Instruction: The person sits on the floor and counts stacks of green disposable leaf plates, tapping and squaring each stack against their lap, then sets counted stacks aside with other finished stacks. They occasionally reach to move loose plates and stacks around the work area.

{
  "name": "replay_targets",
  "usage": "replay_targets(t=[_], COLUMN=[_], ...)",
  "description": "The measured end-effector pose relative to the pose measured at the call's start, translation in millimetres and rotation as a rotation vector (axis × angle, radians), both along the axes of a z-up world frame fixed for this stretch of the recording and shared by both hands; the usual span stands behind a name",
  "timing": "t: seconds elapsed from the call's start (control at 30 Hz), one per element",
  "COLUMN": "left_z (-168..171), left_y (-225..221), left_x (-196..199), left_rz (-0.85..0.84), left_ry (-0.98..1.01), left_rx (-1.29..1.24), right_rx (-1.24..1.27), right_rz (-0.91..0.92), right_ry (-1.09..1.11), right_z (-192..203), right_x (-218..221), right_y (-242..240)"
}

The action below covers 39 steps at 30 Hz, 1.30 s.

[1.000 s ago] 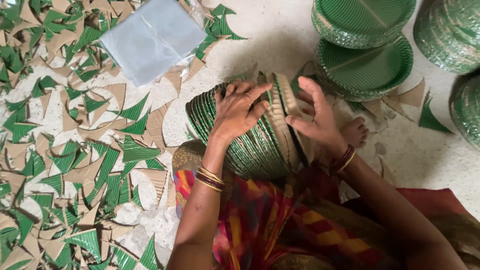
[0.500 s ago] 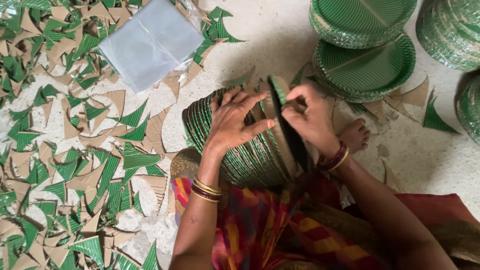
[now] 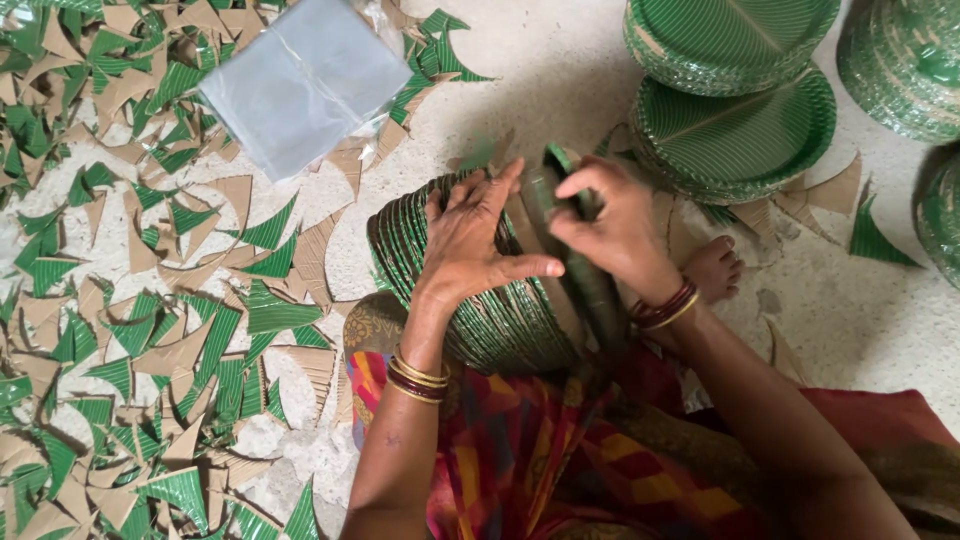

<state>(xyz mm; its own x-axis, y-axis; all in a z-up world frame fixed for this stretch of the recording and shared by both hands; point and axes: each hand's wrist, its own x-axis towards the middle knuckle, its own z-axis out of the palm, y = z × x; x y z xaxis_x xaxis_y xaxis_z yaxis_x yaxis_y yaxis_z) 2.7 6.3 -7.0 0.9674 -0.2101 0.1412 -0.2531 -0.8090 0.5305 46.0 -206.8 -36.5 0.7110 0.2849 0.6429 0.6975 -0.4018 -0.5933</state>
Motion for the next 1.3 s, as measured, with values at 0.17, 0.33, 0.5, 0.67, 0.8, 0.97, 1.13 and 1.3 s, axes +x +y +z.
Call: replay_targets(t=[0.17,0.33,0.5,0.67,0.8,0.97,1.13,1.3], left_z=[-8.3,-4.1,1.0,4.1,0.6,-6.6,-6.2,-7.6], left_y=[12.6,15.6,14.9,12.1,20.5,27.7,18.9,21.4], left_x=[2.6,2.8,0.6,3.1,5.0,12.7,11.6,10.6], left_rz=[-0.066,-0.104,-0.104,-0.074,-0.097,-0.231,-0.161,-0.121], left_ry=[0.053,0.087,0.116,0.113,0.102,0.081,0.048,-0.02], left_rx=[-0.048,-0.102,-0.135,-0.174,-0.206,-0.208,-0.21,-0.261], right_rx=[0.108,0.057,-0.034,-0.067,-0.094,0.009,-0.042,-0.026], right_rz=[-0.047,0.102,0.164,0.152,-0.083,0.269,0.217,0.217], right_ry=[0.445,0.306,0.348,-0.018,0.704,0.342,0.268,0.314], right_z=[0.0,-1.6,0.6,9.3,9.5,1.9,3.6,2.4], right_x=[5.3,3.1,0.3,-7.3,-2.4,-1.4,-5.9,-4.5], right_y=[-14.9,-6.5,2.1,5.3,-9.0,-13.5,2.4,-0.9])
